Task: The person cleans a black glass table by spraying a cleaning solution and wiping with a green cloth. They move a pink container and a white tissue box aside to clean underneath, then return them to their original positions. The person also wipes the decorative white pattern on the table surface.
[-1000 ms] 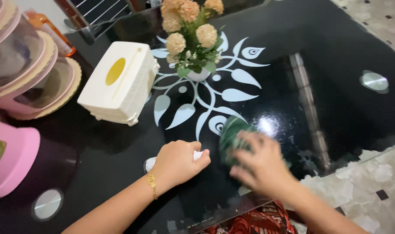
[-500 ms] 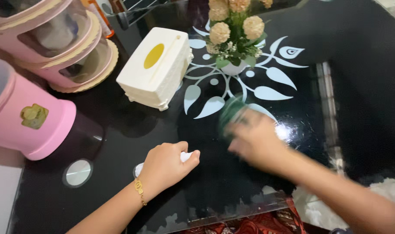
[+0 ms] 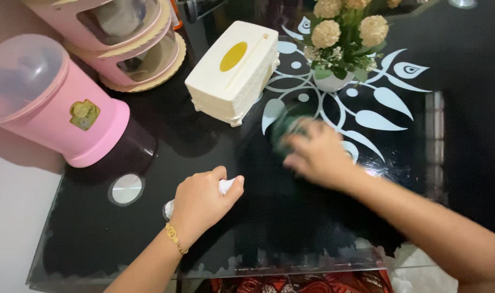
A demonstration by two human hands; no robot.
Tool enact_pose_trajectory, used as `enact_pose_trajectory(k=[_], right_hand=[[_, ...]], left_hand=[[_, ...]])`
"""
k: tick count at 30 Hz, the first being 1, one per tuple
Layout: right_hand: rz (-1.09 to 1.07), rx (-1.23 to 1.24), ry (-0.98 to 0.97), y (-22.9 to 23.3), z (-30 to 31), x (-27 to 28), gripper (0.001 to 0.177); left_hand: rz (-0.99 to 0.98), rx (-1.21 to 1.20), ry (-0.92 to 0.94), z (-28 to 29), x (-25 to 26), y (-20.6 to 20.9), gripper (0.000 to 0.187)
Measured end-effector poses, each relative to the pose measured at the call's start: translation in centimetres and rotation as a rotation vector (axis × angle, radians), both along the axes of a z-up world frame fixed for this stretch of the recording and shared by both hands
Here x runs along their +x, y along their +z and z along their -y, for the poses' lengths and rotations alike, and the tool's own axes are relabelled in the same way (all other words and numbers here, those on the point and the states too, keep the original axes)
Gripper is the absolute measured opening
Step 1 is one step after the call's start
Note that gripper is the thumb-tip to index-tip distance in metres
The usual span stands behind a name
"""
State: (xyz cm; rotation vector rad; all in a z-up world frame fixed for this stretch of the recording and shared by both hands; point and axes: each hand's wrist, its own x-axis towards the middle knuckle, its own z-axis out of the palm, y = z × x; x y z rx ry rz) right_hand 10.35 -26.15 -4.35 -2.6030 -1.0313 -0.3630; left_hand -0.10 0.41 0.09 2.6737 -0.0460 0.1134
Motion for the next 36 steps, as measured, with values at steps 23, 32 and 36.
enact_pose_trajectory(k=[23, 32, 36], right_hand=[[-0.079, 0.074, 0.836, -0.1, -8.7, -8.0, 0.041], [0.041, -0.067, 0.11, 1.9, -9.9, -3.2, 0.049], [-0.02, 0.016, 0.709, 0.2, -10.7, -7.2, 0.041]], left_hand=[[-0.055, -0.335, 0.231, -4.8, 0.9, 0.9, 0.048], [0.087, -0.22, 0.234, -5.0, 0.8, 0.3, 0.049], [0.149, -0.196, 0.263, -5.7, 1.0, 0.5, 0.05]])
